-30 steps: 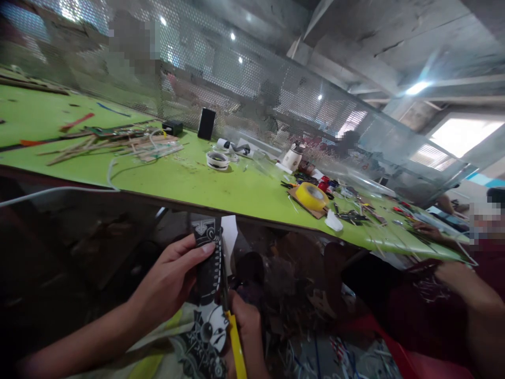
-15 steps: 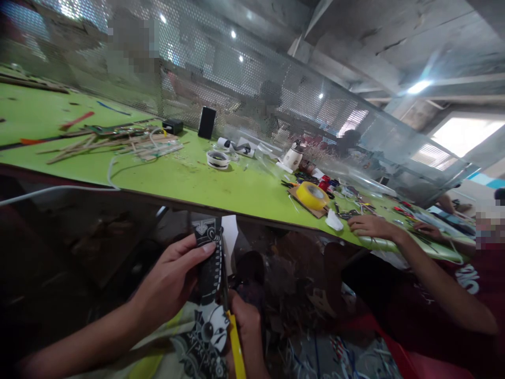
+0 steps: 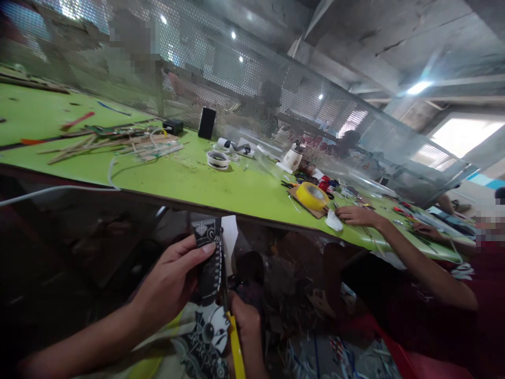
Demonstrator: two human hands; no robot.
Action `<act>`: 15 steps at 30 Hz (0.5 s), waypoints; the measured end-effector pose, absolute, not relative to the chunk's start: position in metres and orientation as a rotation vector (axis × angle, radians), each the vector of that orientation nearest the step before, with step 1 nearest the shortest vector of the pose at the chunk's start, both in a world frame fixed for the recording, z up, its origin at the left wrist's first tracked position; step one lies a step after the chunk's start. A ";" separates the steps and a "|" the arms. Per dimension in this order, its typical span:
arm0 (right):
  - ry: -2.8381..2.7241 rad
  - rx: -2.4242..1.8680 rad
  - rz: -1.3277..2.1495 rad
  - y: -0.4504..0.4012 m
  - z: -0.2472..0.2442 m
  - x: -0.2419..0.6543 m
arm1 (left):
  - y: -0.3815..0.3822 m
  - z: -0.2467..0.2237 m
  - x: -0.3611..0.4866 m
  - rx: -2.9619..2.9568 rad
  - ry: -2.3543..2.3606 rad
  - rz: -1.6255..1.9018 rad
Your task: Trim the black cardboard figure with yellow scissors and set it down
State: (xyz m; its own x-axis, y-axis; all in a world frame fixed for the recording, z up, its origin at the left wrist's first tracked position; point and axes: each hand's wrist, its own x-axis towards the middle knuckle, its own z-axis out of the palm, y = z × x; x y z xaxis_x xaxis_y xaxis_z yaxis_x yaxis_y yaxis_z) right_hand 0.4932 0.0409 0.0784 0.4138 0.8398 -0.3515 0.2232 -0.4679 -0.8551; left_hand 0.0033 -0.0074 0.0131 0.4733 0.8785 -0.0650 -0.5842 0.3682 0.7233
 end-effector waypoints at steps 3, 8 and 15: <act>-0.925 -1.897 1.026 0.030 0.083 0.480 | -0.008 0.013 0.004 0.692 0.488 0.983; -0.931 -1.825 0.910 0.012 0.086 0.448 | -0.009 0.014 0.005 0.681 0.503 0.982; -0.775 -1.709 0.820 0.005 0.114 0.369 | -0.004 0.017 0.001 0.682 0.521 0.977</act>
